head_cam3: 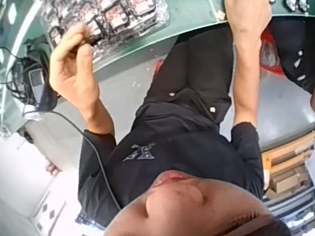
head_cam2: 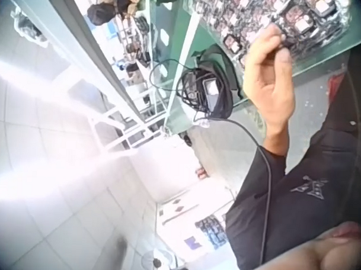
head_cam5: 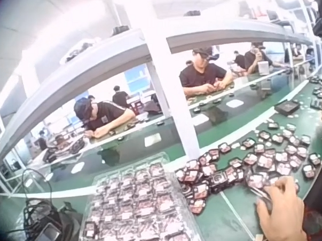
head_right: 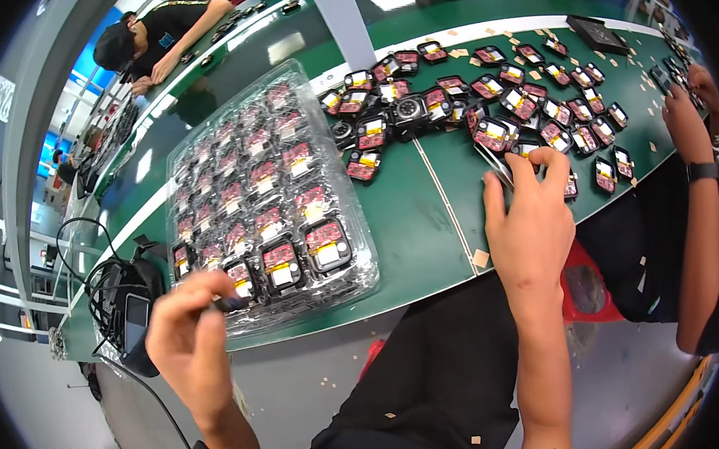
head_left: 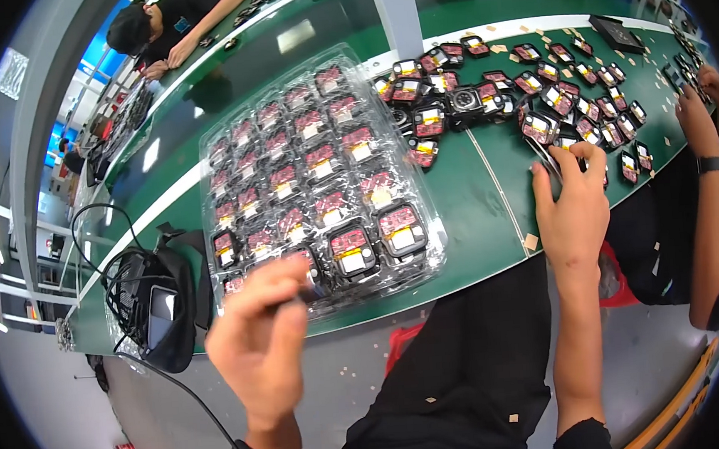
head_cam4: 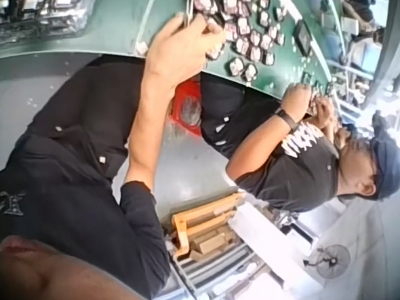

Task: The recorder is assembling small electronic components, specifically placing items into a plastic tray.

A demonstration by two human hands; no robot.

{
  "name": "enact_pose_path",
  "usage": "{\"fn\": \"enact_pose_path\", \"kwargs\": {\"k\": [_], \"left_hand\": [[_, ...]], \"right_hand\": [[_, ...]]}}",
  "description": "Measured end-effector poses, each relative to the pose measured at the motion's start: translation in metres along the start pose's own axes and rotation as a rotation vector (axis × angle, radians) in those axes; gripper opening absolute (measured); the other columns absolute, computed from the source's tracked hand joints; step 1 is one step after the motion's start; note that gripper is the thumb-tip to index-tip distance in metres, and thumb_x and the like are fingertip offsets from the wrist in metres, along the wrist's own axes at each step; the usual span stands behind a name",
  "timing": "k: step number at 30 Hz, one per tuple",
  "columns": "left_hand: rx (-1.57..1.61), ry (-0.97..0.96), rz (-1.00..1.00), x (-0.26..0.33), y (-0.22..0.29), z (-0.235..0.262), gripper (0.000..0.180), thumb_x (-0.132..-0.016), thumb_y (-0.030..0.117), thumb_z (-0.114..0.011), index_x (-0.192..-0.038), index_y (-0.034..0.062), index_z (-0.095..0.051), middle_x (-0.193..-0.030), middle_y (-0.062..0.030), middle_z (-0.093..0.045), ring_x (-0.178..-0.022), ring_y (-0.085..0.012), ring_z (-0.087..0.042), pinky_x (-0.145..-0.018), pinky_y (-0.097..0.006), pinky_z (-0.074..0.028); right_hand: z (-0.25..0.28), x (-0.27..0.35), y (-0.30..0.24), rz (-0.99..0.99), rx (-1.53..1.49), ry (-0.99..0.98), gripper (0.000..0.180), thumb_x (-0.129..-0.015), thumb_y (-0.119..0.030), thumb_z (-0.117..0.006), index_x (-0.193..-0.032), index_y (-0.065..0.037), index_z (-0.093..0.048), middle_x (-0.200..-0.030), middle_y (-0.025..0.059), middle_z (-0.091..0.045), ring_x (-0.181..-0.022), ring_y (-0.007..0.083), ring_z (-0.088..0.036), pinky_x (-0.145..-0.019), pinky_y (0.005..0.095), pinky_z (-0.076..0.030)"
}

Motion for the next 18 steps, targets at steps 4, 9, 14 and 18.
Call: {"fn": "enact_pose_path", "kwargs": {"k": [4, 9, 14, 18], "left_hand": [[-0.234, 0.196, -0.025, -0.047, -0.012, 0.019, 0.019, -0.092, -0.015, -0.061, -0.109, -0.0064, -0.06, -0.105, -0.0077, -0.055, -0.101, -0.0156, -0.063, -0.083, -0.025, -0.054], [-0.601, 0.284, -0.059, -0.061, -0.022, 0.044, 0.016, -0.093, -0.012, -0.062, -0.106, -0.0027, -0.068, -0.1, -0.0051, -0.053, -0.085, -0.0106, -0.056, -0.069, -0.025, -0.053], [-0.719, 0.216, -0.097, -0.061, -0.027, 0.048, 0.018, -0.094, -0.009, -0.063, -0.1, -0.0003, -0.077, -0.106, -0.0089, -0.068, -0.087, -0.0125, -0.064, -0.065, -0.024, -0.053], [-0.648, 0.204, -0.03, -0.057, -0.035, 0.058, 0.024, -0.095, -0.008, -0.061, -0.112, -0.0004, -0.077, -0.116, -0.0114, -0.072, -0.086, -0.0113, -0.064, -0.07, -0.025, -0.053]], "right_hand": [[0.0, 0.003, 0.001, -0.002, -0.02, -0.008, 0.026, -0.093, -0.021, -0.073, -0.113, -0.006, -0.069, -0.133, 0.0135, -0.056, -0.082, 0.0349, -0.072, -0.069, 0.0453, -0.057], [0.0, 0.003, 0.0, 0.023, -0.048, 0.0, 0.026, -0.093, -0.021, -0.073, -0.113, -0.006, -0.069, -0.133, 0.0134, -0.057, -0.082, 0.0348, -0.073, -0.069, 0.045, -0.057], [0.002, 0.002, -0.001, 0.049, -0.062, 0.021, 0.026, -0.092, -0.021, -0.073, -0.113, -0.005, -0.069, -0.13, 0.0126, -0.059, -0.081, 0.0333, -0.073, -0.068, 0.0437, -0.057], [0.001, 0.001, -0.002, 0.054, -0.054, 0.009, 0.027, -0.091, -0.019, -0.073, -0.113, -0.005, -0.07, -0.128, 0.0098, -0.061, -0.081, 0.0317, -0.073, -0.067, 0.0425, -0.058]]}}
Point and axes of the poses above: each hand's wrist, its own x-axis away from the middle knuckle, its own z-axis out of the back of the hand, y = z × x, the point moved 3 cm from there along -x, towards the middle knuckle
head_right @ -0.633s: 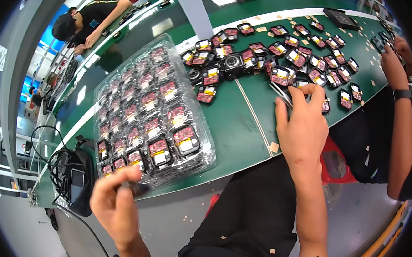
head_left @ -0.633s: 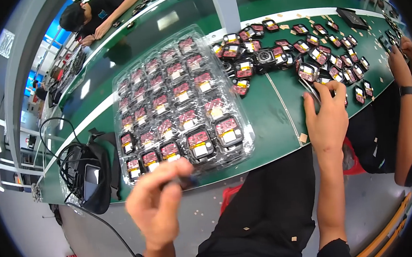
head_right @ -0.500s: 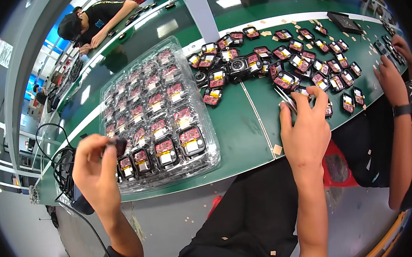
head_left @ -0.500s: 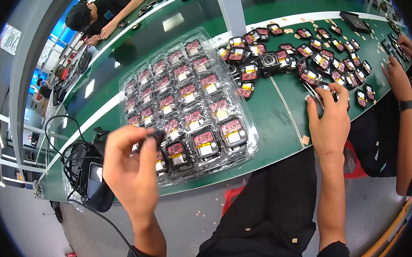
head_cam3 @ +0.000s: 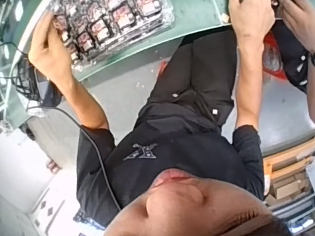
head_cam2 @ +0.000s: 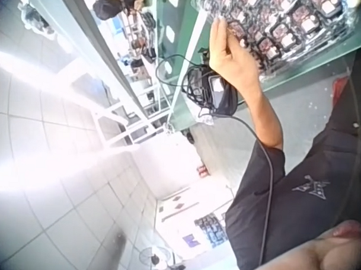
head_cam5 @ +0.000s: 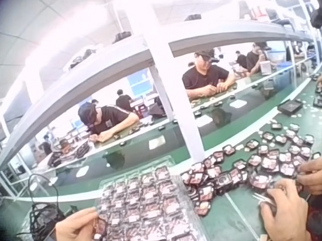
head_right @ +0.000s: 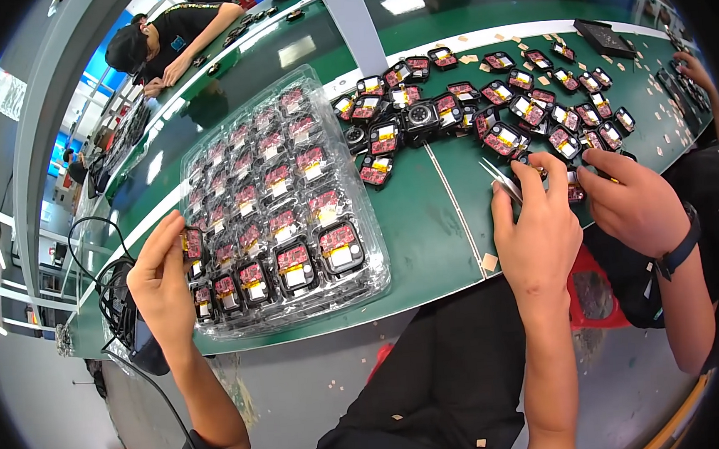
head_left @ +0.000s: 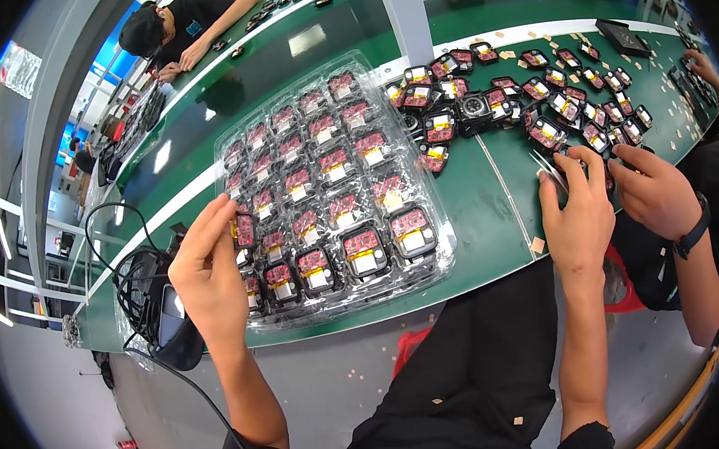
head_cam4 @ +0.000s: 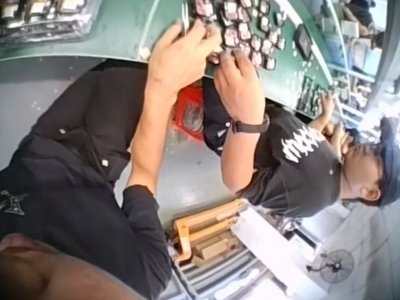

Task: The recorder is assembling small electronic components, specifically placing items into a plastic tray.

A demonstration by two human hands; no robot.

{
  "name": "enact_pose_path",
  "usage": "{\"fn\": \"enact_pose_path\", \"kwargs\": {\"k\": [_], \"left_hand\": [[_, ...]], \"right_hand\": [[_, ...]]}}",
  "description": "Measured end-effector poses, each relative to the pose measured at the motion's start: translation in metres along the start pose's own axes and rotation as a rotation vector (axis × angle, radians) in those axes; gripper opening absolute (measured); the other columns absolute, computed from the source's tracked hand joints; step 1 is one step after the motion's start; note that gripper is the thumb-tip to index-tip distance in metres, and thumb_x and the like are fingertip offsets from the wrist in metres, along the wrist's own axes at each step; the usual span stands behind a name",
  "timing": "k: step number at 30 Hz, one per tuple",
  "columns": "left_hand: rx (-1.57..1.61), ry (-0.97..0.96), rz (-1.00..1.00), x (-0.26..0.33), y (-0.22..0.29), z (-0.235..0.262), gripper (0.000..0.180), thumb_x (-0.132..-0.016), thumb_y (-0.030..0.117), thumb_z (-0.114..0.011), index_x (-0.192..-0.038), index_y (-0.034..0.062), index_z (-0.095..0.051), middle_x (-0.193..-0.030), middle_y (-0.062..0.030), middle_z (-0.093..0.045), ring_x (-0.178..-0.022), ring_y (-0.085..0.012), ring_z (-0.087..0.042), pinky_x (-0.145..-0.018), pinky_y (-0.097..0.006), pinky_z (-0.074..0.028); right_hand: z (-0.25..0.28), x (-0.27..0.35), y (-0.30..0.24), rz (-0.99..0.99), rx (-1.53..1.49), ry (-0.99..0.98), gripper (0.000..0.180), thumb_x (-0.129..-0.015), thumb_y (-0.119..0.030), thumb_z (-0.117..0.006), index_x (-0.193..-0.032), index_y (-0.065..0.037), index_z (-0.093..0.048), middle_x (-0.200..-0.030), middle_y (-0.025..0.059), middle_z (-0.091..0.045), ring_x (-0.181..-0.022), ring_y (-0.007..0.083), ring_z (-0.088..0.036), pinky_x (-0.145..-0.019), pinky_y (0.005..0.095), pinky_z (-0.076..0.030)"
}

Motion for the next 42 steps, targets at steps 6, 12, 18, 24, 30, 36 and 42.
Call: {"fn": "enact_pose_path", "kwargs": {"k": [6, 12, 18, 24, 30, 36, 42], "left_hand": [[0.369, -0.168, 0.371, 0.002, -0.002, 0.005, 0.038, -0.1, -0.002, -0.056, -0.136, -0.0038, -0.064, -0.129, -0.0107, -0.07, -0.095, -0.0064, -0.064, -0.074, -0.021, -0.054], [0.526, -0.237, 0.277, 0.008, 0.0, 0.008, 0.045, -0.098, -0.004, -0.059, -0.142, -0.0094, -0.055, -0.13, -0.0133, -0.068, -0.106, -0.0154, -0.067, -0.095, -0.028, -0.052], [0.135, -0.193, 0.076, 0.011, 0.007, 0.009, 0.018, -0.096, -0.004, -0.065, -0.113, -0.0056, -0.072, -0.116, -0.0155, -0.074, -0.106, -0.0212, -0.07, -0.095, -0.033, -0.054], [-0.176, -0.305, -0.296, 0.012, 0.019, 0.002, 0.02, -0.091, -0.005, -0.069, -0.11, -0.0041, -0.072, -0.109, -0.0188, -0.075, -0.108, -0.0358, -0.073, -0.093, -0.038, -0.056], [-0.184, -0.403, -0.203, 0.007, 0.025, 0.0, 0.023, -0.086, -0.008, -0.07, -0.108, -0.0042, -0.073, -0.109, -0.0198, -0.075, -0.104, -0.0356, -0.073, -0.09, -0.037, -0.057], [-0.157, -0.418, -0.141, 0.004, 0.023, 0.0, 0.025, -0.084, -0.013, -0.066, -0.105, -0.0027, -0.074, -0.104, -0.0176, -0.075, -0.098, -0.0343, -0.073, -0.086, -0.037, -0.057], [-0.012, -0.4, -0.239, -0.006, 0.007, 0.004, 0.025, -0.081, -0.016, -0.062, -0.097, -0.002, -0.075, -0.096, -0.0133, -0.077, -0.099, -0.0327, -0.074, -0.093, -0.042, -0.056]], "right_hand": [[-0.002, 0.002, 0.001, 0.0, -0.002, -0.007, 0.028, -0.09, -0.018, -0.073, -0.114, -0.005, -0.07, -0.129, 0.0076, -0.062, -0.084, 0.0314, -0.074, -0.069, 0.0425, -0.058], [-0.001, 0.003, 0.003, 0.011, 0.007, -0.001, 0.03, -0.089, -0.018, -0.073, -0.116, -0.005, -0.07, -0.132, 0.0079, -0.063, -0.087, 0.0322, -0.074, -0.072, 0.0434, -0.059], [-0.002, 0.003, 0.004, 0.01, -0.001, -0.001, 0.031, -0.089, -0.018, -0.073, -0.117, -0.004, -0.07, -0.132, 0.0075, -0.063, -0.089, 0.0319, -0.074, -0.074, 0.0431, -0.058], [-0.002, 0.003, 0.003, -0.005, -0.006, -0.02, 0.032, -0.09, -0.018, -0.073, -0.118, -0.004, -0.07, -0.133, 0.0072, -0.063, -0.089, 0.0317, -0.073, -0.075, 0.043, -0.058], [-0.002, 0.003, 0.004, -0.005, -0.013, -0.012, 0.032, -0.089, -0.018, -0.072, -0.118, -0.005, -0.07, -0.133, 0.0067, -0.063, -0.088, 0.0318, -0.073, -0.075, 0.0433, -0.057], [-0.002, 0.003, 0.002, -0.025, -0.022, -0.023, 0.031, -0.089, -0.018, -0.072, -0.118, -0.005, -0.07, -0.133, 0.0059, -0.062, -0.087, 0.0318, -0.073, -0.074, 0.0435, -0.057], [-0.002, 0.003, 0.002, -0.034, -0.028, -0.009, 0.031, -0.089, -0.018, -0.073, -0.117, -0.005, -0.07, -0.135, 0.0058, -0.061, -0.086, 0.0312, -0.073, -0.073, 0.0432, -0.057]]}}
Point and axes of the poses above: each hand's wrist, its own x-axis away from the middle knuckle, its own z-axis out of the back of the hand, y = z × x, the point moved 3 cm from there along -x, towards the middle knuckle
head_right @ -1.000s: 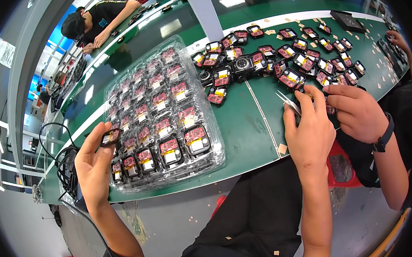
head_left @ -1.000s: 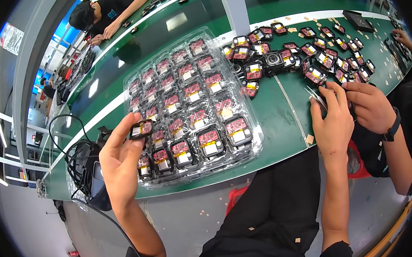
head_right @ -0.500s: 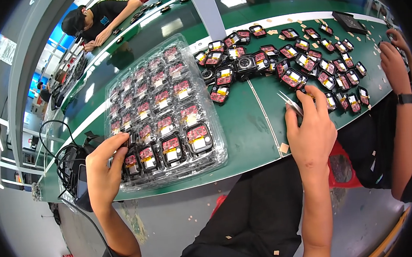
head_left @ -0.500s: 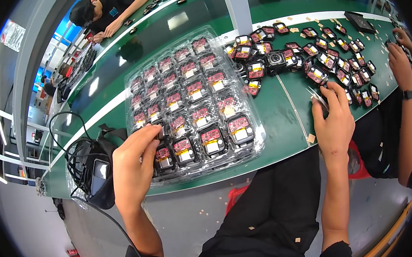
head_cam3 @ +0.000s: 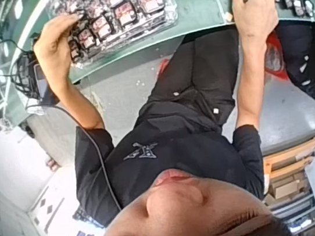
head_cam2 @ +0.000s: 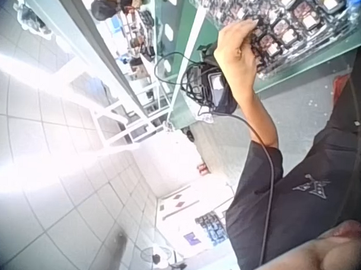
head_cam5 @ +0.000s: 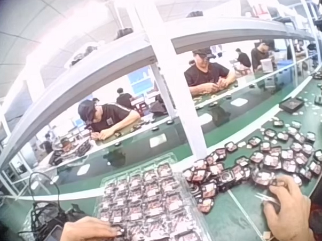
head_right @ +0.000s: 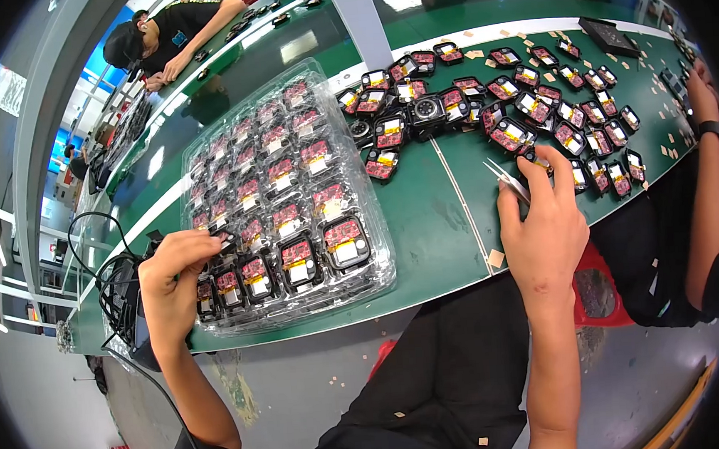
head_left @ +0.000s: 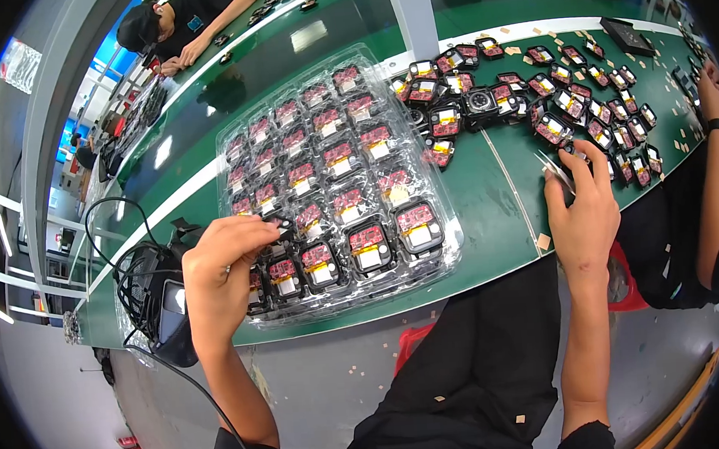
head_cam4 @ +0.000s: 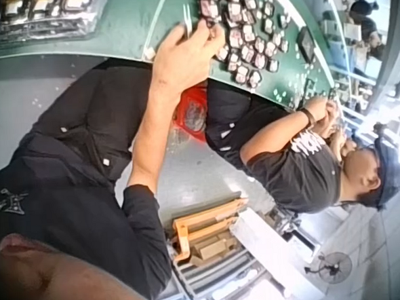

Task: The recorder is assembling small electronic components, specifically placing items into a plastic tray.

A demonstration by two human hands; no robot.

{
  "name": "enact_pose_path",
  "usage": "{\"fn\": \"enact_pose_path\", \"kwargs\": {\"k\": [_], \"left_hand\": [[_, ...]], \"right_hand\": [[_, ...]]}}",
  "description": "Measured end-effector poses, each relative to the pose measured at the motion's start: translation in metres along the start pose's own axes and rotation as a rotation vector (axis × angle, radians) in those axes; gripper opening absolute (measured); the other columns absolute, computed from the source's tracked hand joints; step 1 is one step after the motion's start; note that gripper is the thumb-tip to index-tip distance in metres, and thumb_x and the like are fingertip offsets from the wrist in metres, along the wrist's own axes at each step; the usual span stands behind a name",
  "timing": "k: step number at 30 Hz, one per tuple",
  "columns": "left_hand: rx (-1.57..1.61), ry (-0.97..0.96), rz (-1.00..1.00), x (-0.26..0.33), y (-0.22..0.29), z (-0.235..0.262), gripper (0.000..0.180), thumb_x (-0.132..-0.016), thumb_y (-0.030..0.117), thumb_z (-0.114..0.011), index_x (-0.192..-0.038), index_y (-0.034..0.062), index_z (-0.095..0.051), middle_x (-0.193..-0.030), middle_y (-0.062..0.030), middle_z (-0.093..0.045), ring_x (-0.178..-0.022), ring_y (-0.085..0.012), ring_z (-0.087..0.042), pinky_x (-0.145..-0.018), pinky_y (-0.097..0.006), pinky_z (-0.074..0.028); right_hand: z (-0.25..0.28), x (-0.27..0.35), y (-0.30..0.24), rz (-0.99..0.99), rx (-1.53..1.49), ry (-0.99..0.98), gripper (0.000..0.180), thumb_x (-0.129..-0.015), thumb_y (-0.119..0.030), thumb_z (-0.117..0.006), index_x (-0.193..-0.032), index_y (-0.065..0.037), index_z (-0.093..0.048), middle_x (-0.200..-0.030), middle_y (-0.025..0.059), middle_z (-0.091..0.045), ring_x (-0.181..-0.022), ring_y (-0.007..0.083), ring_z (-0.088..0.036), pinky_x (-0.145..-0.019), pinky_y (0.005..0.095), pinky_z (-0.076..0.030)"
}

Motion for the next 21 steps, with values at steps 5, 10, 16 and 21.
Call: {"fn": "enact_pose_path", "kwargs": {"k": [5, 10, 16, 21], "left_hand": [[-0.027, -0.071, 0.062, 0.001, -0.003, -0.003, 0.018, -0.083, -0.017, -0.059, -0.092, -0.0045, -0.068, -0.097, -0.0117, -0.077, -0.105, -0.0293, -0.073, -0.113, -0.044, -0.044], [-0.038, -0.014, 0.127, -0.002, -0.001, -0.007, 0.018, -0.085, -0.009, -0.07, -0.1, -0.0009, -0.073, -0.095, -0.0141, -0.076, -0.096, -0.0312, -0.073, -0.098, -0.041, -0.053], [-0.093, 0.024, 0.121, 0.002, -0.002, -0.005, 0.017, -0.082, -0.005, -0.076, -0.098, 0.0004, -0.077, -0.096, -0.0161, -0.076, -0.101, -0.0319, -0.073, -0.091, -0.039, -0.056], [-0.042, -0.029, 0.07, 0.0, -0.003, -0.006, 0.018, -0.079, -0.011, -0.074, -0.095, -0.0028, -0.076, -0.096, -0.0127, -0.077, -0.105, -0.031, -0.073, -0.095, -0.039, -0.056]], "right_hand": [[0.0, 0.0, 0.0, 0.005, -0.014, 0.002, 0.031, -0.089, -0.018, -0.073, -0.117, -0.006, -0.07, -0.134, 0.0064, -0.061, -0.086, 0.0307, -0.073, -0.072, 0.0431, -0.056], [0.001, -0.001, 0.001, 0.021, 0.009, 0.01, 0.031, -0.088, -0.016, -0.073, -0.117, -0.006, -0.07, -0.135, 0.0066, -0.061, -0.085, 0.0301, -0.074, -0.072, 0.0422, -0.057], [0.005, 0.0, -0.008, 0.019, -0.038, 0.023, 0.023, -0.087, -0.013, -0.074, -0.109, -0.008, -0.068, -0.135, 0.0077, -0.062, -0.085, 0.0306, -0.074, -0.072, 0.0416, -0.056], [0.011, 0.007, -0.005, 0.046, -0.077, -0.049, 0.024, -0.084, -0.011, -0.076, -0.106, -0.008, -0.067, -0.128, 0.0094, -0.065, -0.087, 0.0329, -0.073, -0.074, 0.0419, -0.056]]}}
Point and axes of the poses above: each hand's wrist, its own x-axis away from the middle knuckle, its own z-axis out of the back of the hand, y = z × x, the point moved 3 cm from there along -x, towards the middle knuckle
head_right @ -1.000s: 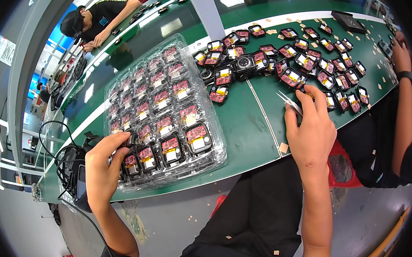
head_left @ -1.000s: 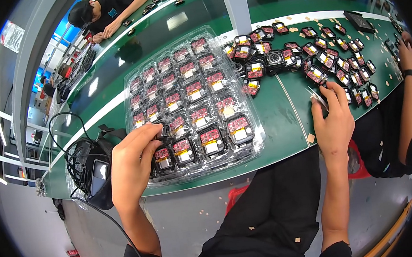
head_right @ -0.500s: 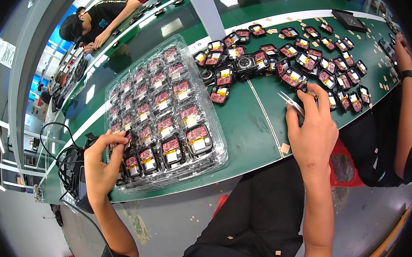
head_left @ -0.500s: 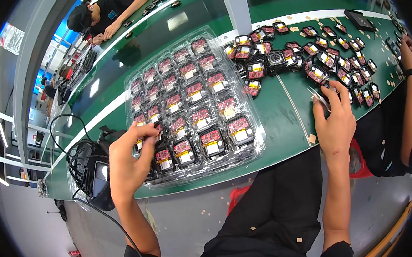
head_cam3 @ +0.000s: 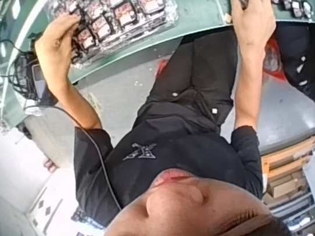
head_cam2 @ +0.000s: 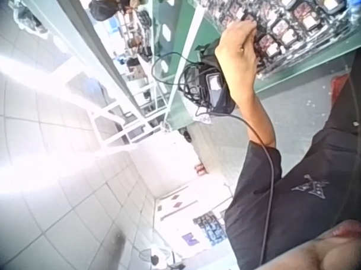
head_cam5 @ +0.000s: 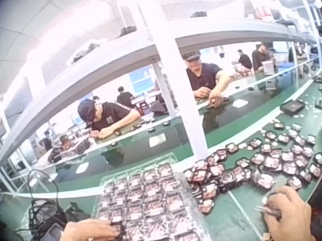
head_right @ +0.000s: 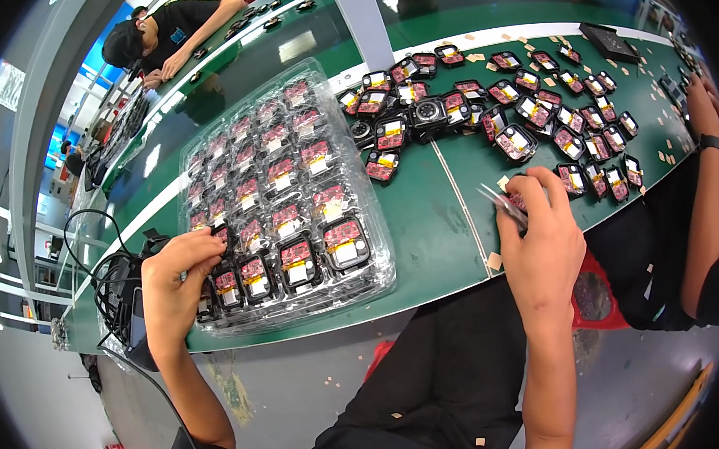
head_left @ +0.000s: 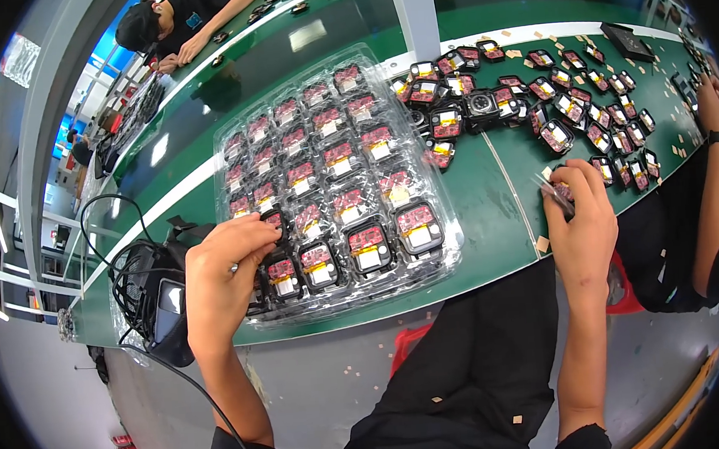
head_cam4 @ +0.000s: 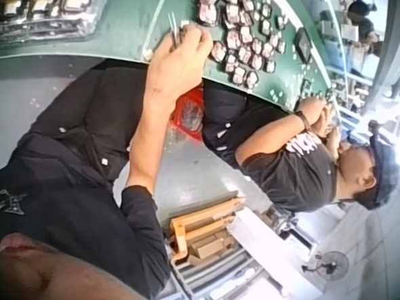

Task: The recorder is assembling small electronic components, specifically placing items into a plastic tray.

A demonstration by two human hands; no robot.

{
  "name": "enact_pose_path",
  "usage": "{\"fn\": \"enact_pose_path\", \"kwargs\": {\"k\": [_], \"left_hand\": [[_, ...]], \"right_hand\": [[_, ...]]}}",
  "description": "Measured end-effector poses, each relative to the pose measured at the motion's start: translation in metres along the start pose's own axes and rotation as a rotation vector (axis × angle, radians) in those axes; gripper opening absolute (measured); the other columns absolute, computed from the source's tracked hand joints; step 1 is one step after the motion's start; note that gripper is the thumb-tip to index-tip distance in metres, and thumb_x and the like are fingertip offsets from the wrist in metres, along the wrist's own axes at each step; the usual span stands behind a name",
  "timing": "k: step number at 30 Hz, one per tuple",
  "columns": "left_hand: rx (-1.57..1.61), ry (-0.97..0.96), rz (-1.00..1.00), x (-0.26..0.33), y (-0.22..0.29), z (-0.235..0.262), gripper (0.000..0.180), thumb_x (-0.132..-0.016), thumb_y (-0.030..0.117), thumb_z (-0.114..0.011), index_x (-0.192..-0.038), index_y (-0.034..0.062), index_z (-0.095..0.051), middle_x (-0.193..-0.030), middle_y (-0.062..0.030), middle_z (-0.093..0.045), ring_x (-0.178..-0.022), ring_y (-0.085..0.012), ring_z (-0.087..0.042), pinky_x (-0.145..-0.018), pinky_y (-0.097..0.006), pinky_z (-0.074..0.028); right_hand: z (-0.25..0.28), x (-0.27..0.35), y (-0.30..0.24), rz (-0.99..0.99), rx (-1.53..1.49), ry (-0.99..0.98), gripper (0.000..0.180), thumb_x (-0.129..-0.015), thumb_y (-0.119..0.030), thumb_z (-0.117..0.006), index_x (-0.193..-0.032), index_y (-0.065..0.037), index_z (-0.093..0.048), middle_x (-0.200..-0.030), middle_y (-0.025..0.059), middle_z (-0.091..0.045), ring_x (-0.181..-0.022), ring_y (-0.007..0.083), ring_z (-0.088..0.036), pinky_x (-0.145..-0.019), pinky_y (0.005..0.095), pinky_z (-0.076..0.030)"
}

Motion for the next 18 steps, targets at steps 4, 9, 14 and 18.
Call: {"fn": "enact_pose_path", "kwargs": {"k": [4, 9, 14, 18], "left_hand": [[-0.066, -0.003, -0.056, -0.003, 0.003, -0.001, 0.018, -0.077, -0.012, -0.074, -0.093, -0.003, -0.075, -0.096, -0.0115, -0.077, -0.106, -0.0314, -0.073, -0.096, -0.039, -0.055], [-0.038, 0.012, 0.019, -0.001, -0.002, -0.001, 0.022, -0.074, -0.013, -0.073, -0.094, -0.0014, -0.075, -0.092, -0.0153, -0.075, -0.105, -0.0328, -0.072, -0.091, -0.038, -0.055], [-0.143, 0.014, -0.044, -0.009, 0.016, -0.003, 0.023, -0.077, -0.013, -0.072, -0.096, -0.0018, -0.075, -0.099, -0.0153, -0.074, -0.107, -0.0324, -0.071, -0.093, -0.038, -0.054], [-0.099, 0.249, -0.16, 0.011, 0.051, 0.005, 0.02, -0.081, -0.011, -0.074, -0.1, -0.0031, -0.072, -0.106, -0.0183, -0.073, -0.105, -0.0315, -0.071, -0.089, -0.04, -0.056]], "right_hand": [[0.01, 0.003, -0.012, -0.019, -0.198, -0.098, 0.031, -0.079, -0.003, -0.078, -0.106, -0.005, -0.063, -0.114, 0.014, -0.067, -0.088, 0.0377, -0.069, -0.075, 0.0431, -0.055], [0.026, 0.01, -0.027, 0.026, -0.392, -0.24, 0.041, -0.071, 0.002, -0.085, -0.106, -0.003, -0.063, -0.108, 0.0148, -0.068, -0.092, 0.0356, -0.069, -0.078, 0.0405, -0.056], [0.042, 0.019, -0.04, 0.179, -0.789, -0.22, 0.047, -0.069, -0.005, -0.093, -0.108, -0.002, -0.066, -0.116, 0.0173, -0.07, -0.1, 0.0306, -0.071, -0.085, 0.0383, -0.058], [0.042, 0.031, -0.058, 0.338, -1.0, -0.267, 0.045, -0.071, -0.01, -0.093, -0.107, -0.004, -0.067, -0.118, 0.0184, -0.072, -0.088, 0.0276, -0.075, -0.071, 0.0321, -0.063]]}}
Point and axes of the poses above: each hand's wrist, its own x-axis away from the middle knuckle, its own z-axis out of the back of the hand, y = z × x, the point moved 3 cm from there along -x, towards the middle knuckle
